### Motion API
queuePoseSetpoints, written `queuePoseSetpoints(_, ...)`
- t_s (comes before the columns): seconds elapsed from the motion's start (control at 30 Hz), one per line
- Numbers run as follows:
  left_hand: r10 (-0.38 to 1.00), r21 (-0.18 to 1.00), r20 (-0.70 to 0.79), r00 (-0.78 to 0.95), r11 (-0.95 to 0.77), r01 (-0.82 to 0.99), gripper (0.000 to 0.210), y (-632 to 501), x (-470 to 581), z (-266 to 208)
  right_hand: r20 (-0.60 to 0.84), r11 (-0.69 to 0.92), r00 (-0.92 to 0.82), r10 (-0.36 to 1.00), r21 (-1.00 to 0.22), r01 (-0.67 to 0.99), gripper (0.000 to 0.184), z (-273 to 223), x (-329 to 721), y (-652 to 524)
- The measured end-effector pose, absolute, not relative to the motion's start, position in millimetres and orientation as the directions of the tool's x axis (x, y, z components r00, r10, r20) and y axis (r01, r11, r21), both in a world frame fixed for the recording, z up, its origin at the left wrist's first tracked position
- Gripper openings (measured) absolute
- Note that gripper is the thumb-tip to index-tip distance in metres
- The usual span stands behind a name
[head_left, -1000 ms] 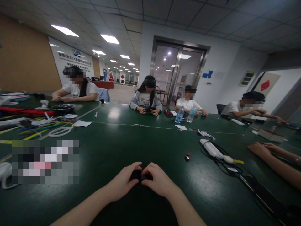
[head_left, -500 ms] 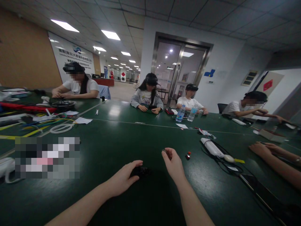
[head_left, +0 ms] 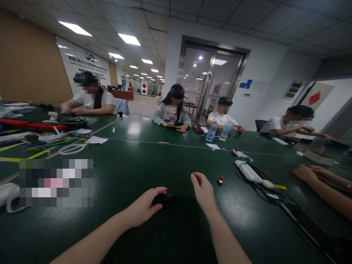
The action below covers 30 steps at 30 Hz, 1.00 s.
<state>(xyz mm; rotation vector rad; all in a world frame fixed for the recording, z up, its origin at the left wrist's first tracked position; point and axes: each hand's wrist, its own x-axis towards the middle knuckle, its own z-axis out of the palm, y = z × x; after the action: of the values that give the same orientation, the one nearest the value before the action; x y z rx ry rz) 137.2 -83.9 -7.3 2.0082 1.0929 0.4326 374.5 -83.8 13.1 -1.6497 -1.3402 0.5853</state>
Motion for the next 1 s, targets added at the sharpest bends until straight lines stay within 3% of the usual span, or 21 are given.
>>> queuePoseSetpoints(0.27,0.809,0.765,-0.024,0.588,-0.363,0.532,0.048,-83.9,138.3,-7.1,0.169,-0.025,0.342,0.924,-0.868,0.496,0.040,11.1,373.9,-83.4)
queuePoseSetpoints(1.0,0.811,0.757,-0.027,0.585,-0.365,0.542,0.044,-85.2,138.2,-1.2,0.091,-0.075,0.294,0.951,-0.859,0.507,0.032,5.4,375.2,-80.8)
